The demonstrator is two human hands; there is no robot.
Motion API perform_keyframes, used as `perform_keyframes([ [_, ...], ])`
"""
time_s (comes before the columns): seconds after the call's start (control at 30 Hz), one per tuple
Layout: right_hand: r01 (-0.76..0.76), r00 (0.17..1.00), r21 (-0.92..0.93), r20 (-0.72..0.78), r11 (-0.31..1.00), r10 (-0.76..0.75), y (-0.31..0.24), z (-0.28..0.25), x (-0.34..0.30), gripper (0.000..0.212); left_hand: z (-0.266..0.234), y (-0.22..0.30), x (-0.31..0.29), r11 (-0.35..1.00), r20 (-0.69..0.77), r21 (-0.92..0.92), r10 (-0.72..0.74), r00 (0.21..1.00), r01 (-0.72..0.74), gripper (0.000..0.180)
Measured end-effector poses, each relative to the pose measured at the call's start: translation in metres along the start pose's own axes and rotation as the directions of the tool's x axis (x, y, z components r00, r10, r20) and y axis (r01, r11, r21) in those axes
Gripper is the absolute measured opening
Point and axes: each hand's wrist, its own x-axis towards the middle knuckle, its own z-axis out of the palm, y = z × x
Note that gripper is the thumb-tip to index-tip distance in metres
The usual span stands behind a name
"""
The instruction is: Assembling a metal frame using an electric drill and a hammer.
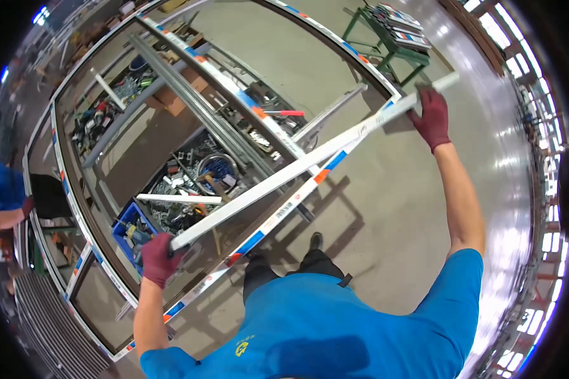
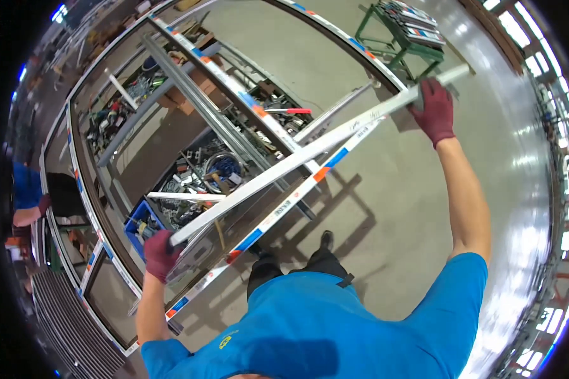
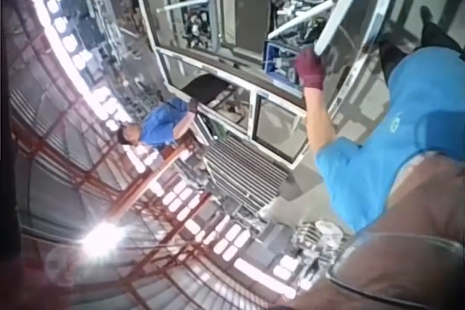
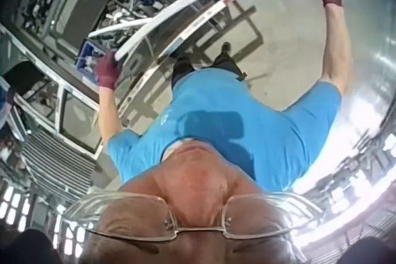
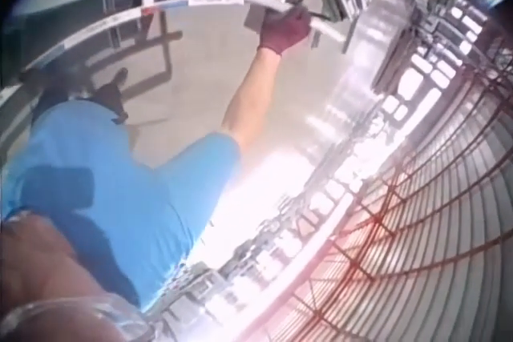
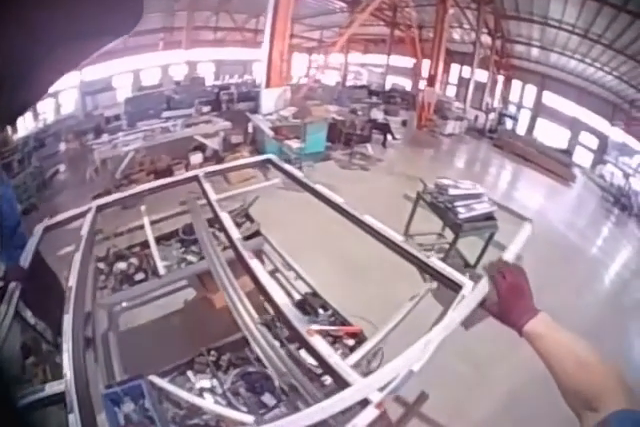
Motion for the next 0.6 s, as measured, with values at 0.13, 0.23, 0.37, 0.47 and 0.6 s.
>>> perform_keyframes([
  [0.13, -0.193, 0.946, 0.121, -0.239, 0.974, 0.217, 0.076, 0.000, -0.014, 0.072, 0.069, 0.117, 0.024, 0.958, 0.080, -0.206, -0.189, 0.979, 0.202, 0.045],
  [0.23, -0.136, 0.976, 0.279, -0.128, 0.951, 0.178, 0.143, 0.016, -0.051, 0.071, 0.122, 0.231, 0.087, 0.772, 0.052, -0.575, -0.297, 0.953, 0.272, 0.044],
  [0.37, -0.136, 0.990, 0.336, 0.064, 0.932, 0.122, 0.221, 0.042, -0.142, 0.066, 0.193, 0.369, 0.213, 0.706, 0.024, -0.606, -0.444, 0.896, 0.366, 0.037],
  [0.47, -0.210, 0.962, 0.486, 0.257, 0.848, 0.091, 0.268, 0.056, -0.196, 0.058, 0.217, 0.449, 0.323, 0.396, 0.091, -0.888, -0.348, 0.933, 0.235, 0.036],
  [0.6, -0.476, 0.822, 0.591, 0.562, 0.651, 0.091, 0.311, 0.115, -0.248, 0.057, 0.258, 0.520, 0.449, 0.495, -0.050, -0.844, -0.454, 0.889, 0.206, 0.045],
])
